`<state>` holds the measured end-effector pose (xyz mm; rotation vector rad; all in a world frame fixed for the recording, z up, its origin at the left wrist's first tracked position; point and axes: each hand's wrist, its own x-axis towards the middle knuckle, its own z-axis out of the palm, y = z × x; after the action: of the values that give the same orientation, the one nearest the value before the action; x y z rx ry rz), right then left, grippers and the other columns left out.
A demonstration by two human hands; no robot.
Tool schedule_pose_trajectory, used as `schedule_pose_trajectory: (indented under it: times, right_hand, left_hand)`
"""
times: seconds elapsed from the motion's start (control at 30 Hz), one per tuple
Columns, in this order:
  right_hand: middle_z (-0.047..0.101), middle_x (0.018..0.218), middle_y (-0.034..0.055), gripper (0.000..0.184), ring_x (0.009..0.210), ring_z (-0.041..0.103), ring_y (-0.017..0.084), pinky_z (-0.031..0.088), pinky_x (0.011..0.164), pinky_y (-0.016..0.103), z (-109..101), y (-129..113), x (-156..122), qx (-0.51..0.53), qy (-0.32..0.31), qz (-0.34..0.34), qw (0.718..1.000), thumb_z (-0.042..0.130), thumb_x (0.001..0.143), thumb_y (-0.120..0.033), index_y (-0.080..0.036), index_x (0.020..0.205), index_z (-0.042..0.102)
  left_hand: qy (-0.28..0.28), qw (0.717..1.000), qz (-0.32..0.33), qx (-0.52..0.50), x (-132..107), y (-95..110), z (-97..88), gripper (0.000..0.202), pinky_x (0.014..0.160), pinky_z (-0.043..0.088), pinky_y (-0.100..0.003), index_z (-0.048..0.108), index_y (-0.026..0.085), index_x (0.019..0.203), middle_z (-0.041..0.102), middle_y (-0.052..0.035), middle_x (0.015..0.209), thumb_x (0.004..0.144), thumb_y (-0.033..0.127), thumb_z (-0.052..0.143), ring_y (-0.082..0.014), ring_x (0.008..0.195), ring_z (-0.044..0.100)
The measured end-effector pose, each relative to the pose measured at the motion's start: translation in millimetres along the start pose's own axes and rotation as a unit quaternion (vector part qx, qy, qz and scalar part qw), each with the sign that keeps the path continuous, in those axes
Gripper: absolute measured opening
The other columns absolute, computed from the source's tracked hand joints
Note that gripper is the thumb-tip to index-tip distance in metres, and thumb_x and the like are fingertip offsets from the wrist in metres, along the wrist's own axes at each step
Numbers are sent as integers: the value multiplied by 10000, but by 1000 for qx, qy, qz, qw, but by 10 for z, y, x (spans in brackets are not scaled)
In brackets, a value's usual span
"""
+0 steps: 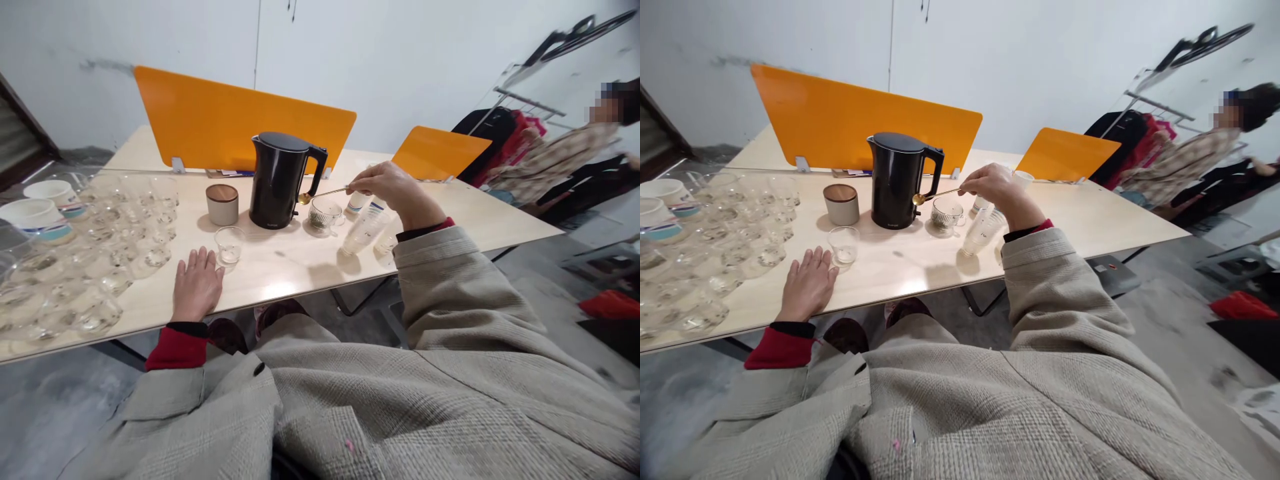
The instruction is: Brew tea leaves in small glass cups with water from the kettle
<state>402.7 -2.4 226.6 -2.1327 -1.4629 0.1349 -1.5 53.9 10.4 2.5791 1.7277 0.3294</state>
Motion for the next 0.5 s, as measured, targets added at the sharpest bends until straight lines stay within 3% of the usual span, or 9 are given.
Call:
schedule_pose_trajectory:
  times: [0.1, 0.2, 0.37, 0.43, 0.5]
  right_hand:
    - [742, 827, 57, 248, 707, 580, 141, 417, 637, 297, 87, -159, -18, -35, 8, 3, 999, 742, 906, -398, -169, 905, 839]
    - [784, 958, 115, 214, 855, 678, 209, 491, 723, 319, 156, -135, 126, -122, 23, 49, 991, 697, 939, -291, -140, 1000, 837]
    - [757, 1243, 255, 334, 1204, 702, 385, 569, 893, 428, 298, 61, 368, -308, 52, 131, 941, 614, 972, -202, -87, 1230, 791]
    - [733, 1273, 303, 359, 1247, 695, 415, 575, 939, 463, 408, 99, 408, -344, 39, 137, 928, 598, 974, -155, -47, 1273, 766]
    - [723, 1223, 359, 337, 1225, 707, 449, 577, 943, 496, 538, 100, 435, -345, 7, 82, 935, 627, 968, -147, 10, 1232, 765]
  left_hand:
    - [5, 1000, -1, -2, 2, -9, 9, 663, 1346, 272, -611, 451, 68, 1644, 374, -181, 1770, 1093, 371, 243, -373, 1664, 320]
    - [6, 1000, 1, -9, 2, -15, 15, 664, 1347, 272, -606, 459, 67, 1639, 375, -181, 1770, 1087, 373, 253, -379, 1662, 323]
    - [14, 1000, 4, -25, 5, -22, 32, 664, 1341, 273, -631, 469, 66, 1632, 389, -192, 1760, 1084, 377, 257, -388, 1658, 329]
    - [14, 1000, 4, -24, 8, -26, 39, 662, 1342, 269, -628, 468, 74, 1633, 389, -191, 1761, 1086, 378, 253, -386, 1657, 330]
    - [11, 1000, 4, -18, 11, -28, 40, 665, 1344, 269, -620, 462, 70, 1635, 381, -191, 1765, 1088, 377, 243, -385, 1658, 328]
